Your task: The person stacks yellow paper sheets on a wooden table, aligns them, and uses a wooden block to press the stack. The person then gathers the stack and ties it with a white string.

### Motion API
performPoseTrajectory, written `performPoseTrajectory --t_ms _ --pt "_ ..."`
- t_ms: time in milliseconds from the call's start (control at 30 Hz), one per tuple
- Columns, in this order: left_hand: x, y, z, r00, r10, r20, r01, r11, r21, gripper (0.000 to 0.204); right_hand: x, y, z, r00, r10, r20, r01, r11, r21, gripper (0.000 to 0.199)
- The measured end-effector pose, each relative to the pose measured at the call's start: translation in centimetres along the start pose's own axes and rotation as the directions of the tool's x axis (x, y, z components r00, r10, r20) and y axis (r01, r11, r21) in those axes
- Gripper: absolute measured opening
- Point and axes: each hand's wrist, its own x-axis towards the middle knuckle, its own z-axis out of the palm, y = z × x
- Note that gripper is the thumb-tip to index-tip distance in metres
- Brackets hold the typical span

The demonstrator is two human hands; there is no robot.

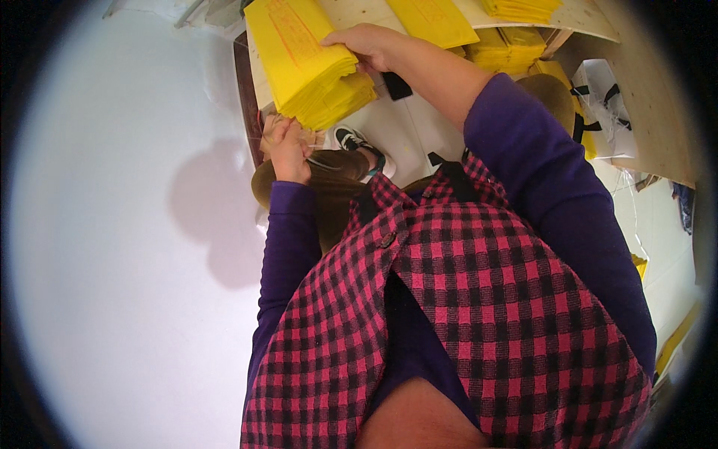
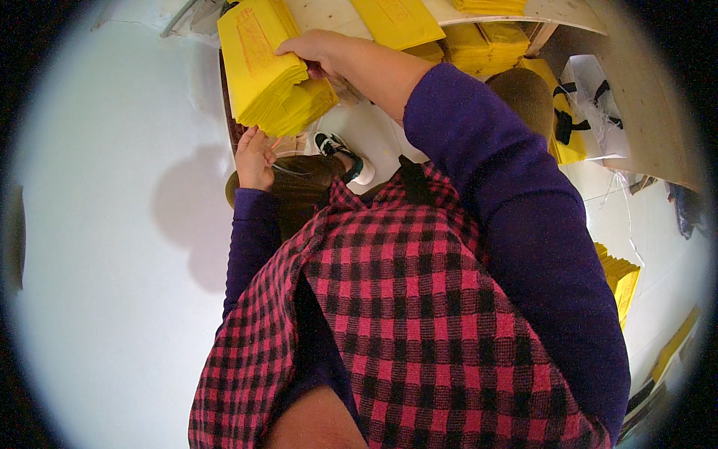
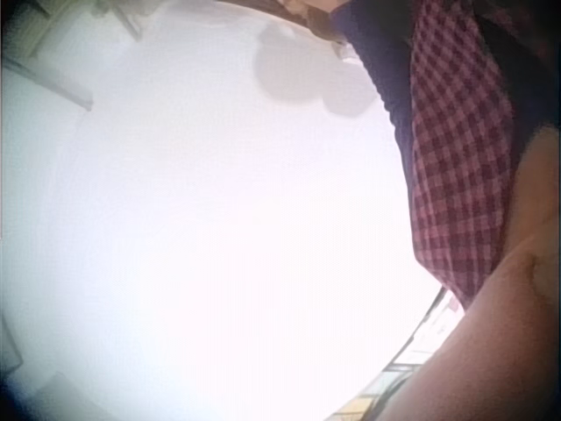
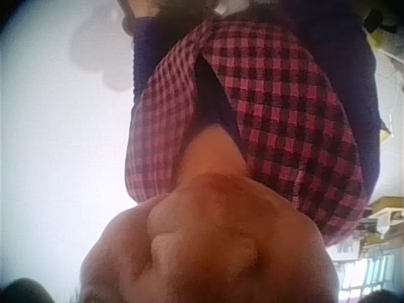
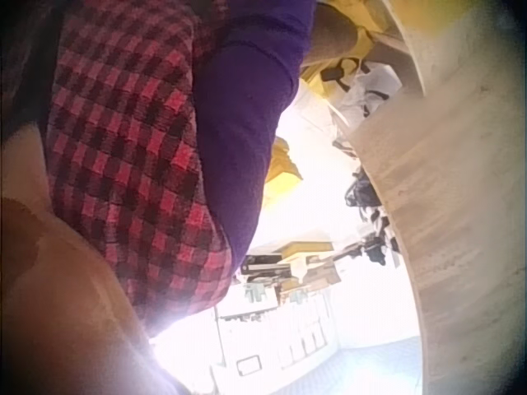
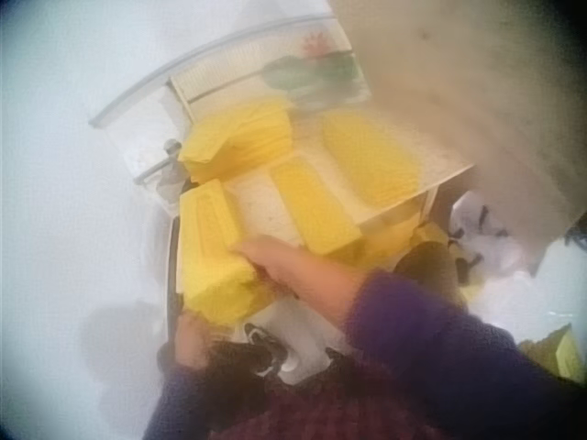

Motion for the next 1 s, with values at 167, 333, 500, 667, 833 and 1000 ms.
performPoseTrajectory --t_ms 167,333,500,667,833,1000 --pt "-1.2 0.3 0.8 0.988 0.149 -0.032 -0.148 0.989 0.032 0.041 0.7 -1.4 0.0 0.997 0.055 0.055 -0.056 0.998 0.010 0.026" --pt "-1.7 -0.4 3.9 0.944 0.326 0.055 -0.328 0.944 0.024 0.059 0.9 -1.9 0.4 0.994 0.054 0.093 -0.061 0.996 0.067 0.024" --pt "-1.2 -0.4 5.9 0.913 0.407 0.036 -0.407 0.914 -0.001 0.066 1.1 -2.1 0.9 0.995 0.015 0.095 -0.023 0.996 0.080 0.023" --pt "-0.3 -1.1 6.4 0.911 0.412 0.015 -0.411 0.911 -0.040 0.064 0.9 -2.0 1.3 0.997 0.002 0.083 -0.008 0.997 0.075 0.024" --pt "0.7 -2.1 5.9 0.929 0.370 -0.031 -0.370 0.929 -0.023 0.060 0.7 -2.1 1.5 0.998 0.032 0.054 -0.034 0.999 0.033 0.024" --pt "0.9 -2.7 5.9 0.875 0.475 -0.088 -0.474 0.880 0.032 0.039 0.4 -2.2 1.6 0.998 0.036 0.049 -0.038 0.998 0.043 0.024"
